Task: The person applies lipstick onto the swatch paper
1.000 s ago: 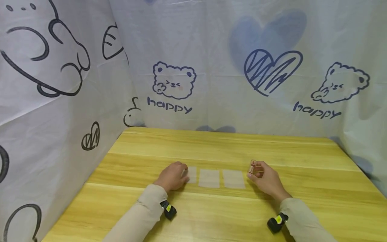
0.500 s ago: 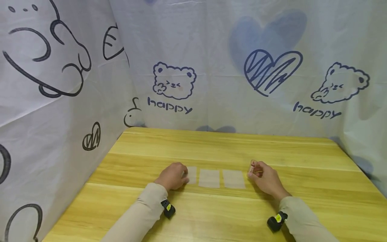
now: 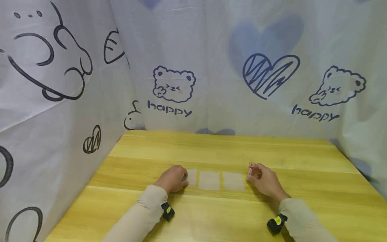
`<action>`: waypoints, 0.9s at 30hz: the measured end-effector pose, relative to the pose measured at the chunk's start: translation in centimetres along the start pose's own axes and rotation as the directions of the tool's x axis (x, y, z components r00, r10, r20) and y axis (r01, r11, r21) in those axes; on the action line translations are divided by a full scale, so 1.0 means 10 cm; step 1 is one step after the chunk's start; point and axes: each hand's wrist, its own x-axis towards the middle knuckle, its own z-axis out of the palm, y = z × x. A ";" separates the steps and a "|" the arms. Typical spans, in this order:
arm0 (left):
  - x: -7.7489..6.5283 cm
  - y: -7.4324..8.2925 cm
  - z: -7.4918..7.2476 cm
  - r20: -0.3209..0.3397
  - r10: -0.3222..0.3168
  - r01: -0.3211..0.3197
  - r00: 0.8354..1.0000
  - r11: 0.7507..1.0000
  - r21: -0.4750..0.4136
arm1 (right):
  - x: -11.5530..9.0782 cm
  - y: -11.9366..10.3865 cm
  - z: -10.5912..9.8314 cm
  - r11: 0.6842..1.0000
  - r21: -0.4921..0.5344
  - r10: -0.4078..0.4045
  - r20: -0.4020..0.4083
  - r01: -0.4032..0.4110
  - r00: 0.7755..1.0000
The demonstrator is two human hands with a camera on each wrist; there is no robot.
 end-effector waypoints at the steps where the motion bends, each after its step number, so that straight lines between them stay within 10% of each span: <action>1: -0.01 0.00 0.01 0.001 0.003 -0.003 1.000 1.000 0.003 | -0.01 -0.01 0.00 1.000 0.005 0.001 0.004 -0.001 1.000; 27: -0.03 0.04 -0.03 0.025 -0.008 0.008 1.000 1.000 0.014 | -0.02 -0.21 -0.07 0.999 0.000 -0.053 0.033 0.053 0.998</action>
